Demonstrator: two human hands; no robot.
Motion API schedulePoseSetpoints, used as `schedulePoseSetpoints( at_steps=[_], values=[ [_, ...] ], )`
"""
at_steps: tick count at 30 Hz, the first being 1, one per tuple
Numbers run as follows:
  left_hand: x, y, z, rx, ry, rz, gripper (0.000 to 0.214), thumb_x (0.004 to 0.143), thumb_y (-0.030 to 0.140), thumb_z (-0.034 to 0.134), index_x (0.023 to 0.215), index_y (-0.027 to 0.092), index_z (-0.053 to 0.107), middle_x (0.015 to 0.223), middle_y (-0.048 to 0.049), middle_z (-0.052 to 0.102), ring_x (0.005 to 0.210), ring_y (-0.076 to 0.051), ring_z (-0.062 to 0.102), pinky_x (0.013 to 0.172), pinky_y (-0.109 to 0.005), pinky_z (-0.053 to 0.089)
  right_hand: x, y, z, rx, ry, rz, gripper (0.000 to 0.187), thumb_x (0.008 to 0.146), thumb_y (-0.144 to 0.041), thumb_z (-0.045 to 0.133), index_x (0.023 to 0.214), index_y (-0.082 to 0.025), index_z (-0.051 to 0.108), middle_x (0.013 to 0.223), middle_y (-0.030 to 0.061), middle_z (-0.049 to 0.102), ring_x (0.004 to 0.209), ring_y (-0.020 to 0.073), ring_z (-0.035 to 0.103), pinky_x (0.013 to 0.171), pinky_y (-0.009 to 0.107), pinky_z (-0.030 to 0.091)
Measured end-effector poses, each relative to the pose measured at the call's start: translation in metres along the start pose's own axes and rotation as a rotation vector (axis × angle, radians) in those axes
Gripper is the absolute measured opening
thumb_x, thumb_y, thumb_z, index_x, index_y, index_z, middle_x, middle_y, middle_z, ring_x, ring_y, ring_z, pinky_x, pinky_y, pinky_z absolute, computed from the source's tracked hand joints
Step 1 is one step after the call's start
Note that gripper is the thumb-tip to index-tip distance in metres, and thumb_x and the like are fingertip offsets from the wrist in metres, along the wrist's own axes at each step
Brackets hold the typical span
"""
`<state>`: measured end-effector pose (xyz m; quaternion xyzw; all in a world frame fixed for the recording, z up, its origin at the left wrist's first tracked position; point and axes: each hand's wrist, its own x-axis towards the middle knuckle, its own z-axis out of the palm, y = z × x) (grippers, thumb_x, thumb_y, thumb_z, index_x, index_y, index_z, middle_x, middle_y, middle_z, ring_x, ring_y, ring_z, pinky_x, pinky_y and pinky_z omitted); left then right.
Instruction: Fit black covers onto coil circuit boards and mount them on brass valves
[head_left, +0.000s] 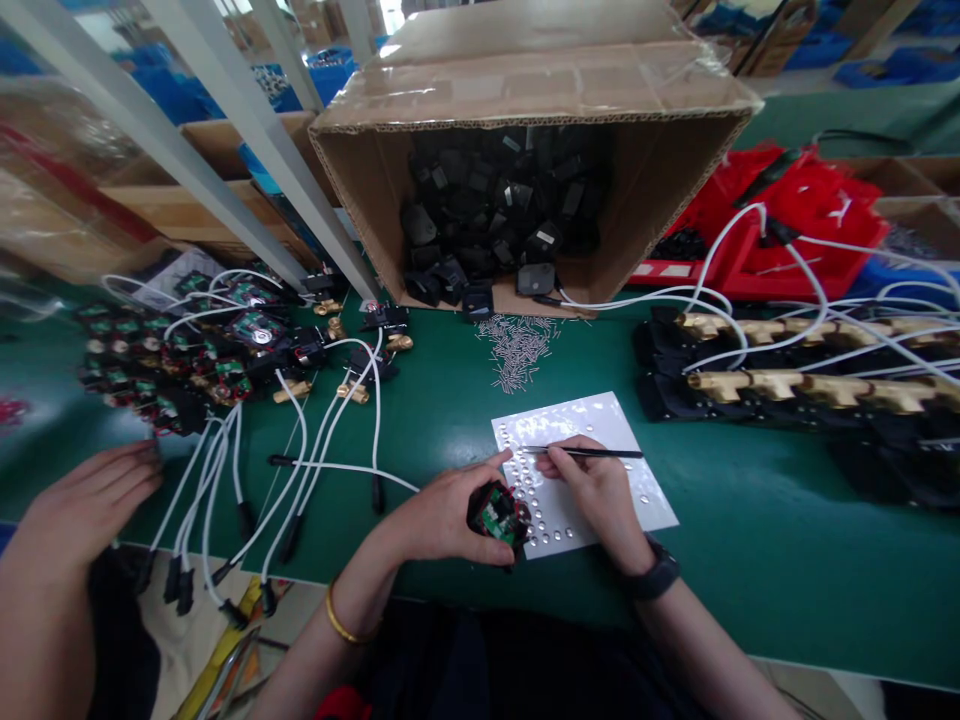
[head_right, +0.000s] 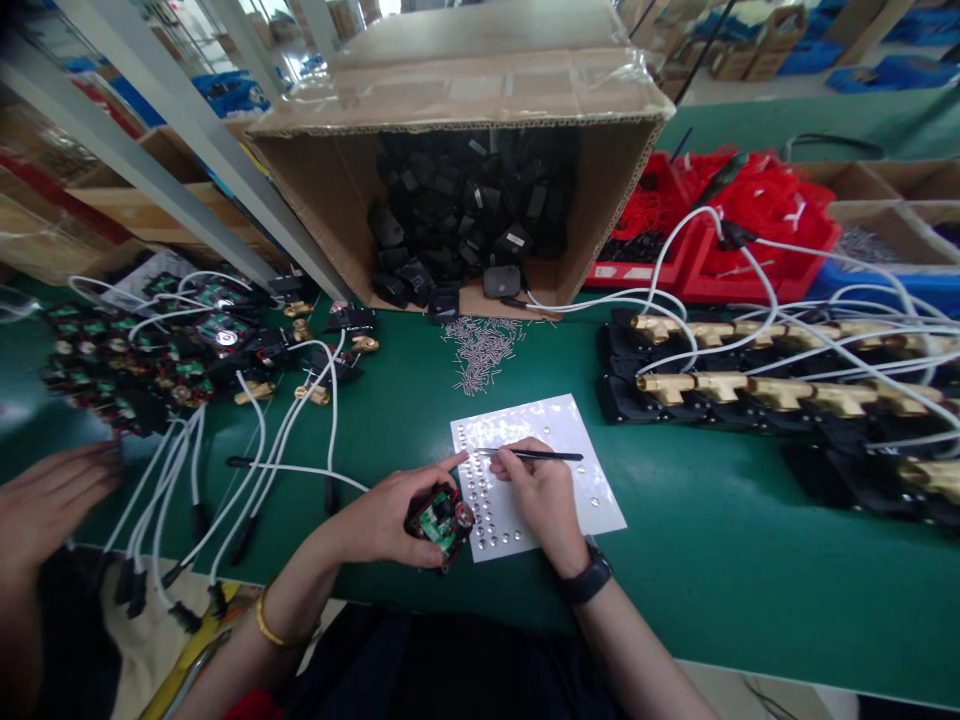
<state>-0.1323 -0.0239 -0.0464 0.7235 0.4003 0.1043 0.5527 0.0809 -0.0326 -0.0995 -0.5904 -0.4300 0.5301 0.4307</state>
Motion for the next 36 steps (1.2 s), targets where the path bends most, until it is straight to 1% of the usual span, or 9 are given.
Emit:
schedulePoseSetpoints(
  at_steps=[4,6,9,12,16,20,23,28,36],
  values=[
    [-0.002,-0.003,0.000,-0.049,0.000,0.031,0.059,0.057,0.041,0.076,0.108,0.022,0.056,0.140,-0.0111,0.040,0.123,-0.032,0.043,0.100,-0.045,0.035,0.000,0.001,-0.001,-0.002,-0.021,-0.009,0.031,0.078,-0.045,0.062,0.083,-0.015,0.060,0.072,0.0080,0.069,0.067,0.0211,0.067,0.065,0.033,0.055],
    [-0.004,-0.005,0.002,-0.084,0.068,0.059,0.062,0.053,0.041,0.079,0.108,0.021,0.055,0.136,-0.0115,0.043,0.121,-0.031,0.044,0.100,-0.044,0.036,0.000,0.002,0.000,-0.008,-0.022,-0.021,0.030,0.079,-0.044,0.061,0.085,-0.015,0.059,0.073,0.0078,0.069,0.069,0.0208,0.068,0.065,0.033,0.054],
    [-0.004,-0.010,0.010,-0.157,0.315,0.085,0.071,0.049,0.037,0.083,0.111,0.021,0.051,0.131,-0.0118,0.044,0.121,-0.031,0.042,0.101,-0.043,0.035,-0.001,0.003,0.002,0.033,0.006,-0.032,0.028,0.077,-0.043,0.065,0.084,-0.016,0.056,0.072,0.0065,0.069,0.068,0.0200,0.068,0.063,0.031,0.054],
    [0.002,-0.015,0.022,-0.224,0.569,0.083,0.072,0.054,0.030,0.082,0.116,0.022,0.045,0.132,-0.0112,0.040,0.124,-0.030,0.040,0.104,-0.044,0.032,-0.003,0.004,0.002,0.134,0.040,-0.042,0.029,0.072,-0.040,0.071,0.081,-0.016,0.056,0.071,0.0066,0.070,0.067,0.0203,0.068,0.062,0.031,0.055],
    [0.013,-0.022,0.040,-0.356,0.734,0.110,0.076,0.060,0.022,0.078,0.123,0.023,0.036,0.128,-0.0096,0.043,0.121,-0.027,0.044,0.104,-0.042,0.033,-0.010,-0.007,-0.002,0.437,0.083,0.041,0.028,0.068,-0.034,0.075,0.082,-0.017,0.058,0.077,0.0087,0.072,0.073,0.0231,0.069,0.064,0.034,0.057],
    [0.018,-0.028,0.052,-0.374,0.805,0.129,0.078,0.057,0.022,0.080,0.122,0.022,0.037,0.129,-0.0104,0.042,0.122,-0.027,0.043,0.105,-0.042,0.033,-0.021,-0.033,0.003,0.653,-0.020,0.151,0.022,0.070,-0.034,0.073,0.078,-0.020,0.059,0.081,0.0083,0.072,0.084,0.0250,0.068,0.075,0.040,0.055],
    [0.017,-0.031,0.056,-0.294,0.818,0.157,0.067,0.060,0.026,0.079,0.118,0.023,0.045,0.132,-0.0101,0.042,0.125,-0.028,0.040,0.107,-0.046,0.031,-0.028,-0.047,0.014,0.684,-0.083,0.121,0.018,0.071,-0.034,0.072,0.073,-0.021,0.060,0.080,0.0060,0.072,0.088,0.0236,0.066,0.086,0.041,0.050],
    [0.016,-0.029,0.054,-0.233,0.818,0.148,0.065,0.062,0.028,0.078,0.120,0.024,0.048,0.132,-0.0097,0.043,0.126,-0.029,0.039,0.107,-0.049,0.029,-0.031,-0.048,0.028,0.638,-0.010,0.097,0.019,0.068,-0.033,0.074,0.071,-0.020,0.061,0.082,0.0063,0.071,0.079,0.0239,0.066,0.081,0.043,0.050],
    [0.018,-0.026,0.056,-0.253,0.826,0.132,0.067,0.064,0.027,0.077,0.122,0.026,0.044,0.134,-0.0080,0.042,0.125,-0.027,0.040,0.108,-0.045,0.030,-0.030,-0.042,0.033,0.624,0.063,0.074,0.018,0.068,-0.030,0.075,0.072,-0.019,0.062,0.085,0.0067,0.071,0.079,0.0217,0.065,0.080,0.038,0.049]
  ],
)
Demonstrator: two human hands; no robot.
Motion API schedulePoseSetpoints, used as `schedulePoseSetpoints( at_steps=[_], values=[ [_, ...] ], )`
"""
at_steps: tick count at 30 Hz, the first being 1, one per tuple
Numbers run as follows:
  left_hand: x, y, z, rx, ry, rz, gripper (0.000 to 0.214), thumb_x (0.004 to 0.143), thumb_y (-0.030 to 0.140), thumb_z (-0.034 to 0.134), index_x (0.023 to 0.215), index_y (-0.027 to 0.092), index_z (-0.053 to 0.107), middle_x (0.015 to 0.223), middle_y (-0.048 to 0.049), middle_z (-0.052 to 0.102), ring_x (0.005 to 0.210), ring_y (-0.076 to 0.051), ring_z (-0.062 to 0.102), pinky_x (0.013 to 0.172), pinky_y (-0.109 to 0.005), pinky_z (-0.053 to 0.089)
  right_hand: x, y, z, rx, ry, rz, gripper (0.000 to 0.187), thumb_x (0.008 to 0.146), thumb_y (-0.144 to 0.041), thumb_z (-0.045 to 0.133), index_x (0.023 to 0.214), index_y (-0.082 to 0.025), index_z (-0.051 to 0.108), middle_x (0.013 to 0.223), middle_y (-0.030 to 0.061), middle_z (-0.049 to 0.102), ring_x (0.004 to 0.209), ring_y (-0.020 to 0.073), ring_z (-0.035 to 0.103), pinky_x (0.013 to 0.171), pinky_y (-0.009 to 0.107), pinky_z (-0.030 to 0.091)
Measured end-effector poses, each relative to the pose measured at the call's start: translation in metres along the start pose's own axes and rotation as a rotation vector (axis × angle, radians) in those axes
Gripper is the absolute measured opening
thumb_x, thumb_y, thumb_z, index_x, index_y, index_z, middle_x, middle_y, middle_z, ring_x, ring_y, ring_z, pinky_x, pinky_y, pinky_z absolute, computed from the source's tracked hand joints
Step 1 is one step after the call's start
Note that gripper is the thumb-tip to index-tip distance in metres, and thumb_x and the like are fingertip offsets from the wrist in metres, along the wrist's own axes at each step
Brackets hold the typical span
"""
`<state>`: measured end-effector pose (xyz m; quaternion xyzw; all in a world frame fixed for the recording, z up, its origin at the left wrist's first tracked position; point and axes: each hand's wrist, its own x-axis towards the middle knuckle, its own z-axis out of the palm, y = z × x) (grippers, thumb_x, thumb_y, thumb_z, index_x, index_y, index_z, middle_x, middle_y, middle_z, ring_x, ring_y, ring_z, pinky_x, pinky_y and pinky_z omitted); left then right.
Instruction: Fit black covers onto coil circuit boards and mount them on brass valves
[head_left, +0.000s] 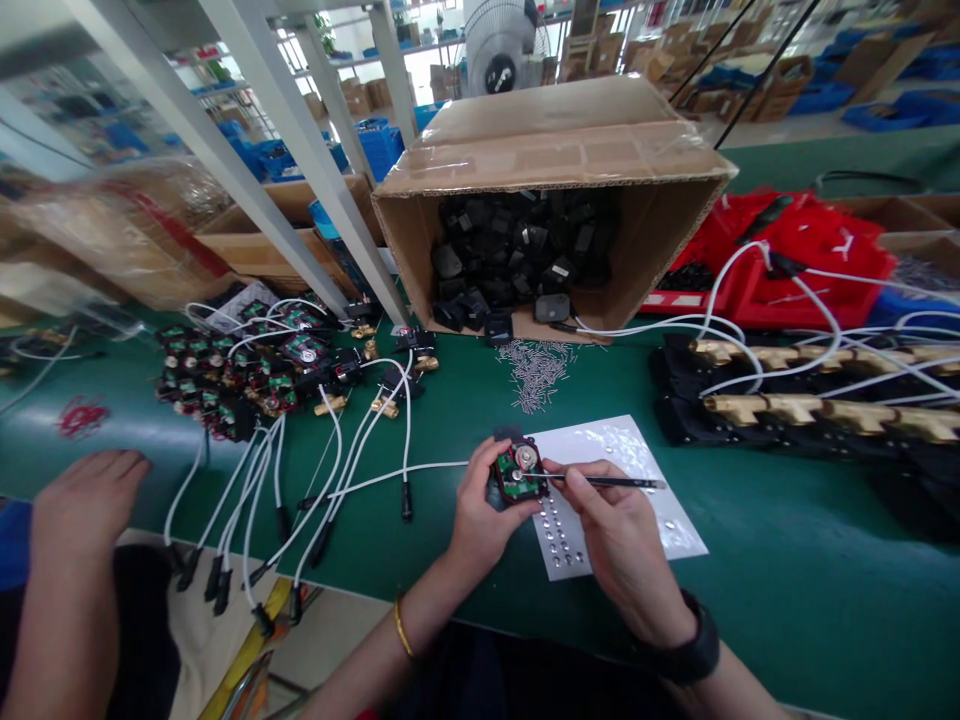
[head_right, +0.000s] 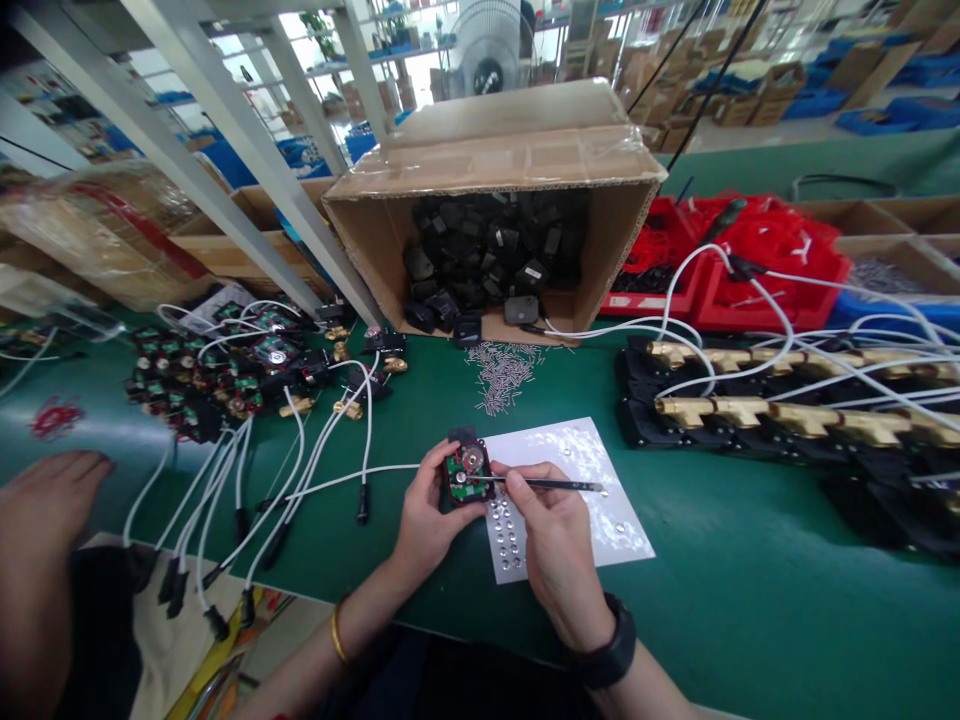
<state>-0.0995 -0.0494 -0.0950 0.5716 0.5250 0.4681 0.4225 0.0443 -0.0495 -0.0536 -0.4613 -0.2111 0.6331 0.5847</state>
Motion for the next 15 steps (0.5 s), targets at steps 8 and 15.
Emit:
schedulePoseSetpoints(
  at_steps=[8,15],
  values=[
    [0.0005,0.0004,0.0009,0.022,0.019,0.009,0.066,0.063,0.029,0.077,0.121,0.025,0.046,0.131,-0.0077,0.045,0.125,-0.027,0.040,0.108,-0.045,0.030,-0.0024,0.0011,0.0025,-0.078,0.008,-0.058,0.016,0.070,-0.031,0.073,0.075,-0.019,0.063,0.088,0.0074,0.070,0.080,0.0229,0.064,0.079,0.040,0.049],
    [0.0000,0.0014,0.0013,0.019,0.026,0.017,0.065,0.064,0.029,0.076,0.120,0.025,0.045,0.131,-0.0076,0.044,0.125,-0.027,0.040,0.107,-0.045,0.030,-0.0035,0.0029,0.0024,-0.122,-0.004,-0.081,0.016,0.071,-0.030,0.072,0.077,-0.020,0.063,0.090,0.0070,0.070,0.082,0.0231,0.064,0.078,0.039,0.049]
  ],
)
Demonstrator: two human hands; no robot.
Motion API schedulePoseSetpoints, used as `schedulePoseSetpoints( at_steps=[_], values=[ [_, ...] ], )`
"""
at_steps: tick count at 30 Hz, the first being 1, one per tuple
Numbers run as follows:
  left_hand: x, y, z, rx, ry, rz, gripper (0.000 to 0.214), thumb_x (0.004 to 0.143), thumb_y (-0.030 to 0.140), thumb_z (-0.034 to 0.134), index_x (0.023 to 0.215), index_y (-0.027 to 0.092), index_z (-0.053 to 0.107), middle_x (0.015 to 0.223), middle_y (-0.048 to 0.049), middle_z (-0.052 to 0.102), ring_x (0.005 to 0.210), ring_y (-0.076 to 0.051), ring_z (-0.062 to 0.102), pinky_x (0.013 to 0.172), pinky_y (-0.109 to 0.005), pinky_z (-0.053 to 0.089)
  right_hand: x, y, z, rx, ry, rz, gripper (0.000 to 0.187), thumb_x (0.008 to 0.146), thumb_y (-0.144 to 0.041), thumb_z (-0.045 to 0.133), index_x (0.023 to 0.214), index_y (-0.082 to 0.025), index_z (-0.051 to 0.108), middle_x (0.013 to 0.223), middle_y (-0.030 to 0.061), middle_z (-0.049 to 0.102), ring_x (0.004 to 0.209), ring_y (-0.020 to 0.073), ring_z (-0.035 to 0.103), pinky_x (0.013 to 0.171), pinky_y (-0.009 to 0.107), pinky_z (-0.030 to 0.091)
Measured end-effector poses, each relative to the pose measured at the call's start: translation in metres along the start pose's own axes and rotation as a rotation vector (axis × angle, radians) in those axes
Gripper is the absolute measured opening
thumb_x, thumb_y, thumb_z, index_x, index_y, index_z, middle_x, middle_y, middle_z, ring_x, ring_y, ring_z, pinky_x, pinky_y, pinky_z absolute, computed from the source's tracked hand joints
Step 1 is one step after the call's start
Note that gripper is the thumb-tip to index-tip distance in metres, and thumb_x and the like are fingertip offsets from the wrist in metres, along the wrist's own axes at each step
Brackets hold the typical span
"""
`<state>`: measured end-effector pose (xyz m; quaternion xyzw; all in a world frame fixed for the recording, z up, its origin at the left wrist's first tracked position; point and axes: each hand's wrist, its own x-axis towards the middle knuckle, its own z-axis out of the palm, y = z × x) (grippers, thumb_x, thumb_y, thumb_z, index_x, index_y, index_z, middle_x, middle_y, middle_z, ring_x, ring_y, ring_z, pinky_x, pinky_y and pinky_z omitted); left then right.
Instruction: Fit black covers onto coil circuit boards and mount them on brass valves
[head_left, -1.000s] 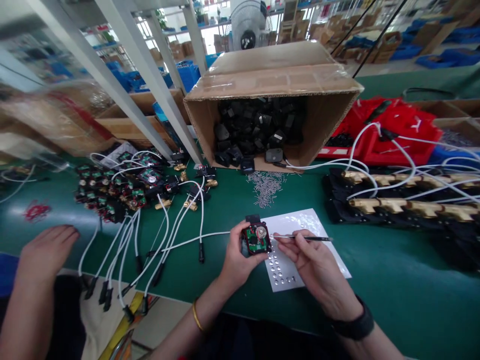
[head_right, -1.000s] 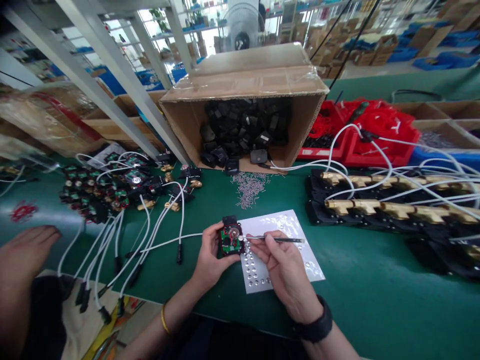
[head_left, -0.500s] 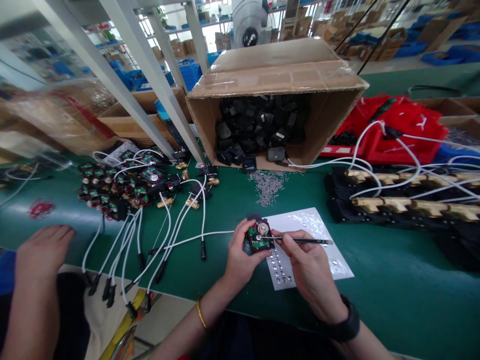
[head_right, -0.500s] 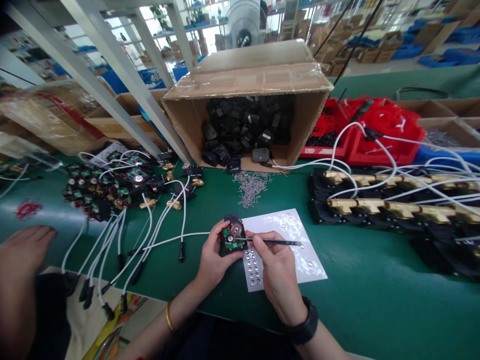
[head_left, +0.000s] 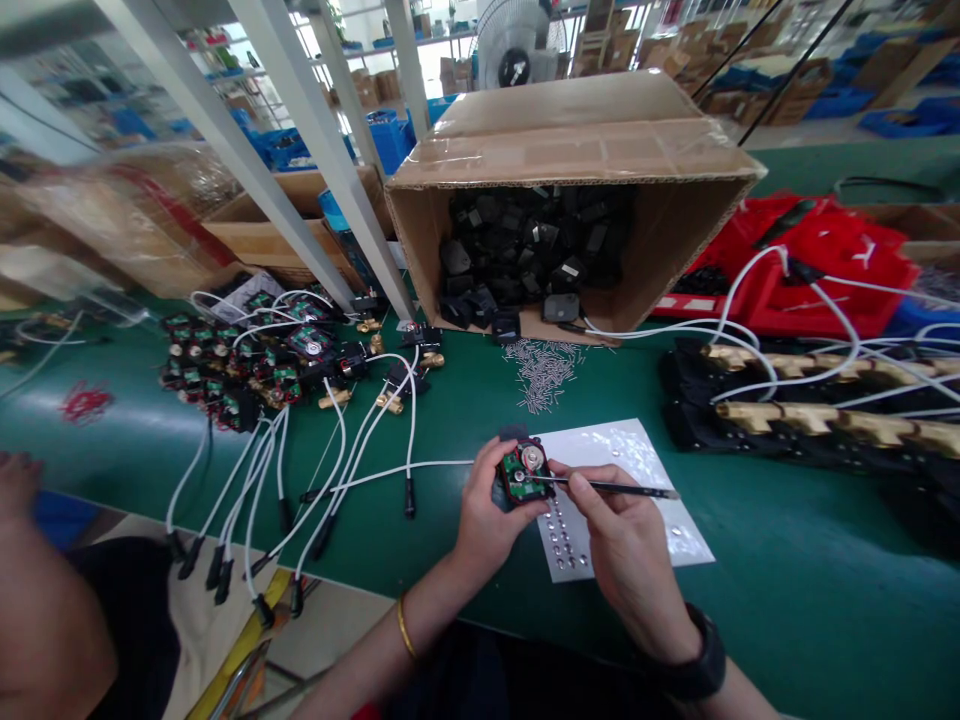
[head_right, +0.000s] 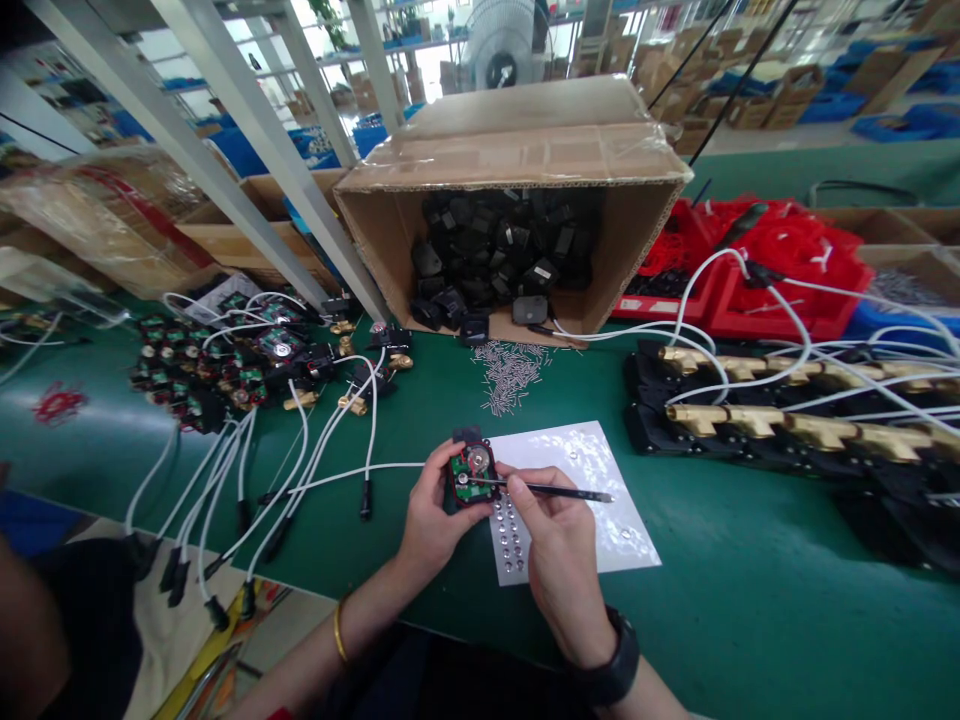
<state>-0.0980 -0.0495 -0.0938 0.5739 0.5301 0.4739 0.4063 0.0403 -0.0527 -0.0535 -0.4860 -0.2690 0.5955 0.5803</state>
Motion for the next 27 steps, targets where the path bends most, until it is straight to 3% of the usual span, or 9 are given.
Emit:
schedulePoseSetpoints(
  at_steps=[9,14,19,22,25,27],
  values=[
    [-0.001,0.003,-0.001,0.010,-0.010,-0.008,0.065,0.066,0.027,0.075,0.122,0.026,0.043,0.132,-0.0078,0.042,0.126,-0.027,0.039,0.108,-0.045,0.029,-0.001,-0.001,0.000,-0.036,-0.001,-0.015,0.012,0.073,-0.029,0.071,0.077,-0.020,0.063,0.090,0.0054,0.070,0.087,0.0224,0.064,0.075,0.034,0.050],
    [0.001,0.007,-0.003,0.078,-0.019,0.075,0.064,0.070,0.027,0.071,0.126,0.027,0.038,0.144,-0.0098,0.023,0.133,-0.029,0.027,0.108,-0.046,0.027,0.004,0.000,-0.001,-0.093,0.014,-0.054,0.013,0.074,-0.030,0.070,0.078,-0.019,0.064,0.091,0.0069,0.070,0.088,0.0234,0.064,0.073,0.034,0.051],
    [0.004,-0.001,-0.004,0.092,-0.003,0.291,0.054,0.075,0.024,0.067,0.119,0.027,0.037,0.132,-0.0096,0.039,0.125,-0.026,0.039,0.102,-0.048,0.034,0.005,0.004,-0.001,-0.201,-0.004,-0.112,0.014,0.077,-0.030,0.066,0.082,-0.018,0.060,0.092,0.0085,0.070,0.086,0.0242,0.065,0.072,0.036,0.053],
    [0.006,-0.006,-0.007,0.218,-0.040,0.362,0.038,0.079,0.024,0.062,0.113,0.026,0.044,0.134,-0.0092,0.035,0.124,-0.026,0.039,0.100,-0.046,0.037,-0.008,-0.003,0.001,-0.440,-0.115,-0.414,0.003,0.083,-0.018,0.058,0.085,-0.019,0.060,0.093,0.0068,0.068,0.089,0.0214,0.064,0.076,0.035,0.052],
    [0.008,-0.011,-0.009,0.259,-0.016,0.380,0.036,0.084,0.022,0.054,0.118,0.026,0.043,0.137,-0.0101,0.032,0.126,-0.026,0.037,0.100,-0.045,0.038,-0.003,-0.023,0.005,-0.712,-0.331,-0.818,0.023,0.085,-0.009,0.048,0.101,-0.021,0.057,0.106,0.0080,0.063,0.103,0.0206,0.058,0.085,0.035,0.049],
    [0.009,-0.015,-0.009,0.264,0.002,0.379,0.039,0.084,0.021,0.053,0.121,0.027,0.041,0.138,-0.0106,0.031,0.127,-0.026,0.037,0.099,-0.045,0.039,0.026,-0.043,0.011,-0.824,-0.272,-0.962,0.021,0.088,-0.010,0.041,0.101,-0.020,0.055,0.097,0.0076,0.062,0.095,0.0199,0.059,0.079,0.034,0.050]
  ],
)
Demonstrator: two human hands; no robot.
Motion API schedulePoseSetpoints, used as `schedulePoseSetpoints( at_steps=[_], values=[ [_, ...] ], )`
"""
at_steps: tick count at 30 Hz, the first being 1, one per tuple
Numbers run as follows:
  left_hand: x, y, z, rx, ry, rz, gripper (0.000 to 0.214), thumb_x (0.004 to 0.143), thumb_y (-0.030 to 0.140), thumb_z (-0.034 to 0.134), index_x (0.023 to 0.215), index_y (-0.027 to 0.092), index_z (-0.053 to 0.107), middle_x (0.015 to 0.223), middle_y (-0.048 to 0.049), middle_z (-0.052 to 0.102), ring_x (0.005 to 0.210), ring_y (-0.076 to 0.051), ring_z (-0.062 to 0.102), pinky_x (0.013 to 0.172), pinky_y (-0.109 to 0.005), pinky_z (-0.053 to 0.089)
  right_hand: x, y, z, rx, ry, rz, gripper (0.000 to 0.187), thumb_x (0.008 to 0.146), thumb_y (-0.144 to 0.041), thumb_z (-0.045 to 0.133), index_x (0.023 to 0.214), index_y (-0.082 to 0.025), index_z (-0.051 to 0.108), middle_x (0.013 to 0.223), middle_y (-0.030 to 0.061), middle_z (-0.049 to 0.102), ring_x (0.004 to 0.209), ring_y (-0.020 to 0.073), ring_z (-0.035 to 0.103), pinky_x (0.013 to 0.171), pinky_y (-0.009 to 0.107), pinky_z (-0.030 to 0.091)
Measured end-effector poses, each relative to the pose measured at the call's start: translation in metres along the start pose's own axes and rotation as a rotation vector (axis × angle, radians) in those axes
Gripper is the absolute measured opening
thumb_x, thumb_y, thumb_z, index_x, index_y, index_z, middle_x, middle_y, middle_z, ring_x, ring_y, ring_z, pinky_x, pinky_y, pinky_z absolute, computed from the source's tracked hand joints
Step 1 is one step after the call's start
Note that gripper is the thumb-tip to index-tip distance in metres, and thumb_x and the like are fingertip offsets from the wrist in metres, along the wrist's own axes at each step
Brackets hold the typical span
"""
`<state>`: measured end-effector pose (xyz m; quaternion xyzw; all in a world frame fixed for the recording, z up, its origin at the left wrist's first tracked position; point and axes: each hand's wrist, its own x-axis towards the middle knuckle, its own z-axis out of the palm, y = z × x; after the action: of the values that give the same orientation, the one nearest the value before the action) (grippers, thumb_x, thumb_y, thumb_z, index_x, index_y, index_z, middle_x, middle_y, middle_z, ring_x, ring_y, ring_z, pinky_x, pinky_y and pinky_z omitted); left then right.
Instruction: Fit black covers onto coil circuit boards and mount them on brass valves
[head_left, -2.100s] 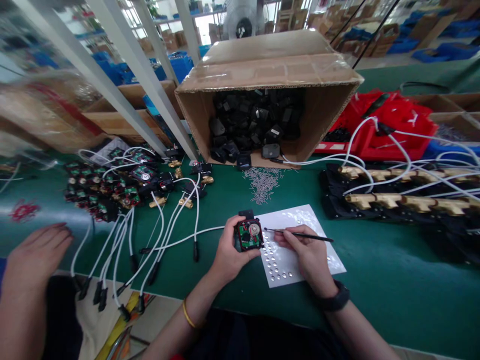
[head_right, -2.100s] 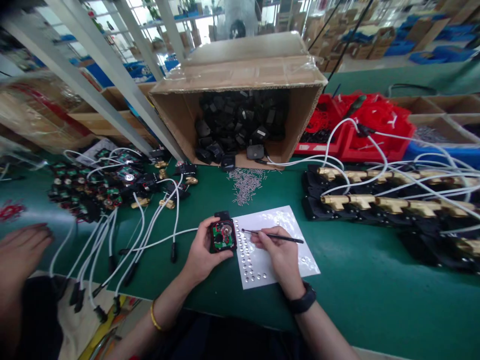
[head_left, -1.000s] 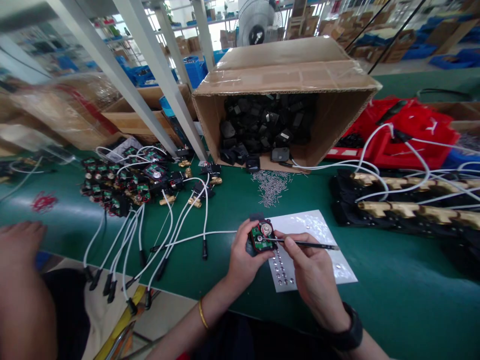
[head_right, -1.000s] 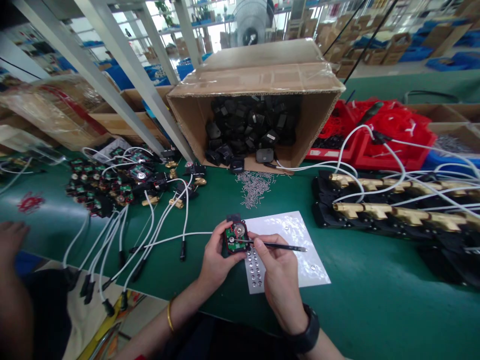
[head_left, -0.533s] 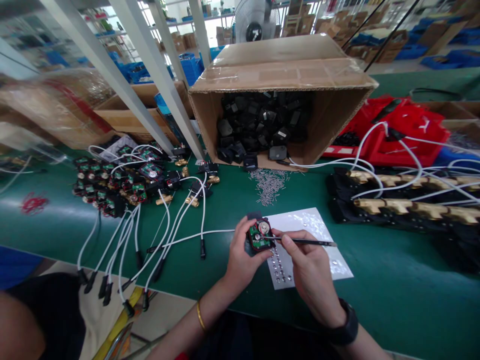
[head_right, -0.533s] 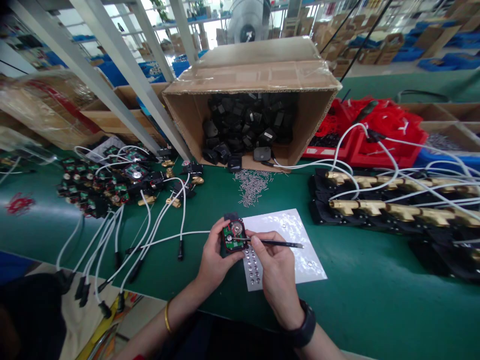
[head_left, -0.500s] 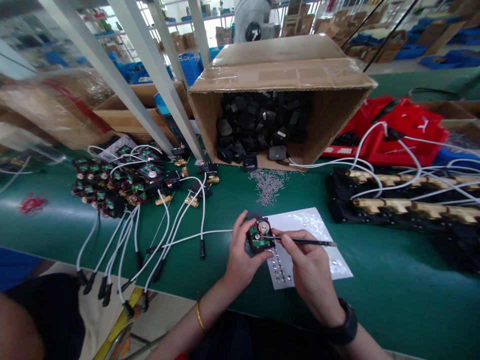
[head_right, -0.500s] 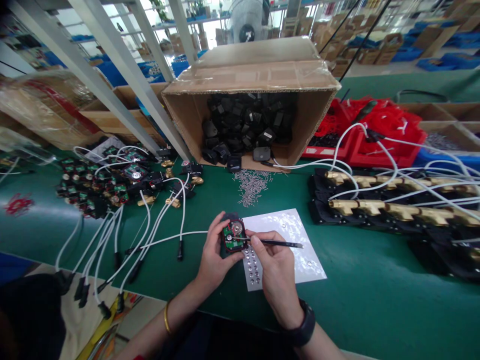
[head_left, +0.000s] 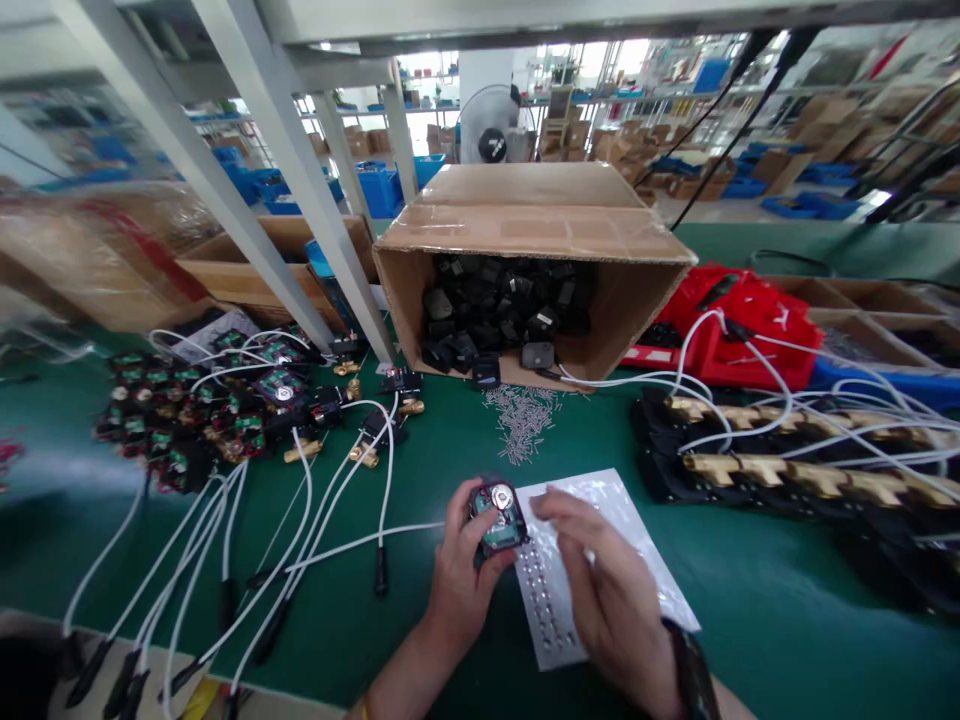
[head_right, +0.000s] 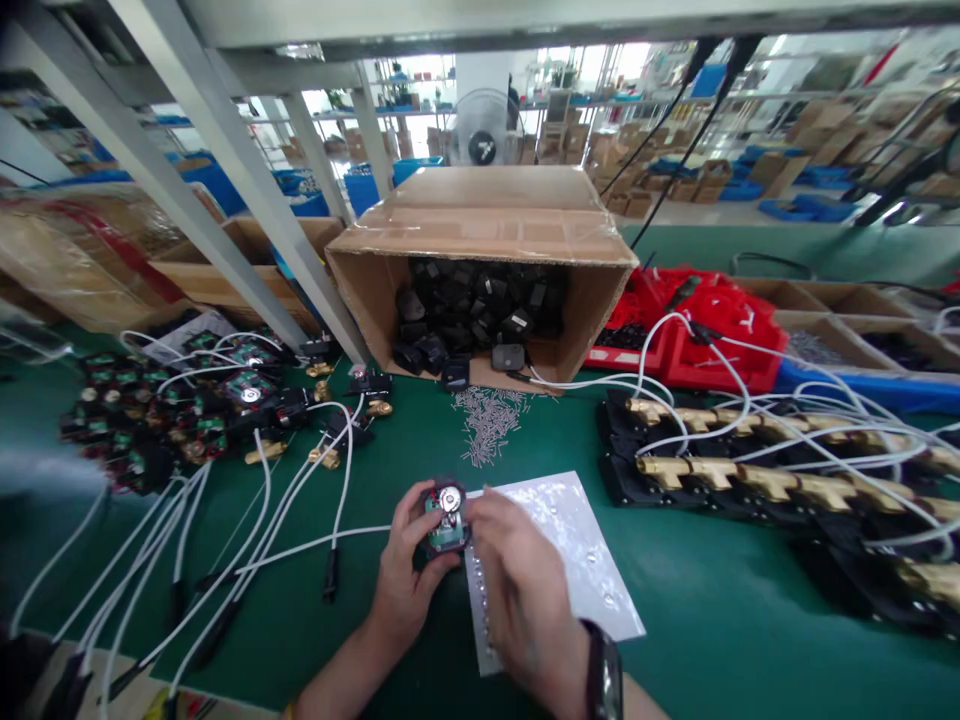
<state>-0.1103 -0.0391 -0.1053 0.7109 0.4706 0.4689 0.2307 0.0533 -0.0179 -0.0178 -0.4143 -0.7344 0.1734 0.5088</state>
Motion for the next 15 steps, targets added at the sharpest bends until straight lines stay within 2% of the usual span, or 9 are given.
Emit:
schedulePoseSetpoints(
  at_steps=[2,3,4,6,8,11,13,15],
  values=[
    [-0.001,-0.003,0.001,-0.004,0.001,-0.002,0.041,0.084,0.019,0.053,0.122,0.027,0.040,0.139,-0.0105,0.031,0.126,-0.026,0.038,0.098,-0.045,0.040,0.046,0.030,0.000,-0.253,0.167,0.080,0.017,0.091,-0.017,0.037,0.092,-0.019,0.054,0.083,0.0059,0.058,0.080,0.0195,0.060,0.067,0.032,0.049],
    [-0.002,-0.005,0.002,-0.012,0.004,-0.004,0.041,0.084,0.018,0.053,0.121,0.028,0.040,0.139,-0.0105,0.031,0.126,-0.026,0.039,0.097,-0.044,0.041,0.072,0.048,0.002,-0.446,0.183,0.149,0.016,0.091,-0.021,0.039,0.097,-0.018,0.053,0.089,0.0082,0.057,0.080,0.0212,0.060,0.065,0.033,0.048],
    [-0.003,-0.006,0.003,-0.021,0.015,-0.008,0.040,0.084,0.017,0.053,0.121,0.028,0.041,0.139,-0.0105,0.031,0.126,-0.027,0.039,0.097,-0.044,0.042,0.096,0.067,0.007,-0.629,0.096,0.218,0.023,0.089,-0.026,0.045,0.109,-0.016,0.050,0.102,0.0120,0.054,0.082,0.0231,0.060,0.064,0.034,0.048],
    [-0.005,-0.008,0.005,-0.046,0.036,-0.028,0.038,0.084,0.016,0.053,0.118,0.029,0.042,0.139,-0.0099,0.032,0.126,-0.027,0.040,0.096,-0.044,0.043,0.137,0.103,0.020,-0.888,-0.232,0.328,0.051,0.083,-0.029,0.054,0.129,-0.016,0.036,0.124,0.0188,0.041,0.081,0.0241,0.062,0.062,0.033,0.048],
    [-0.006,-0.008,0.007,-0.093,0.053,-0.065,0.036,0.083,0.017,0.055,0.114,0.029,0.042,0.138,-0.0091,0.034,0.125,-0.027,0.041,0.097,-0.045,0.042,0.163,0.130,0.032,-0.924,-0.359,0.343,0.052,0.076,-0.024,0.063,0.123,-0.017,0.044,0.123,0.0181,0.043,0.078,0.0236,0.063,0.061,0.031,0.048],
    [-0.004,-0.006,0.009,-0.233,0.082,-0.193,0.054,0.077,0.018,0.061,0.122,0.029,0.033,0.134,-0.0105,0.041,0.123,-0.027,0.043,0.098,-0.046,0.041,0.176,0.146,0.039,-0.894,-0.386,0.325,0.038,0.073,-0.022,0.065,0.109,-0.016,0.053,0.115,0.0157,0.050,0.079,0.0244,0.064,0.064,0.032,0.048],
    [0.000,-0.002,0.009,-0.314,0.093,-0.321,0.077,0.072,0.017,0.066,0.133,0.027,0.020,0.130,-0.0127,0.043,0.117,-0.027,0.048,0.095,-0.044,0.044,0.172,0.142,0.031,-0.890,-0.359,0.309,0.040,0.079,-0.030,0.059,0.114,-0.014,0.050,0.119,0.0175,0.047,0.084,0.0269,0.062,0.068,0.035,0.048],
    [0.004,0.004,0.007,-0.292,0.089,-0.404,0.086,0.067,0.015,0.069,0.136,0.024,0.018,0.131,-0.0141,0.040,0.115,-0.028,0.050,0.094,-0.044,0.045,0.157,0.128,0.014,-0.810,-0.277,0.285,0.048,0.082,-0.039,0.052,0.122,-0.013,0.044,0.122,0.0184,0.045,0.089,0.0281,0.059,0.071,0.037,0.047]
  ],
)
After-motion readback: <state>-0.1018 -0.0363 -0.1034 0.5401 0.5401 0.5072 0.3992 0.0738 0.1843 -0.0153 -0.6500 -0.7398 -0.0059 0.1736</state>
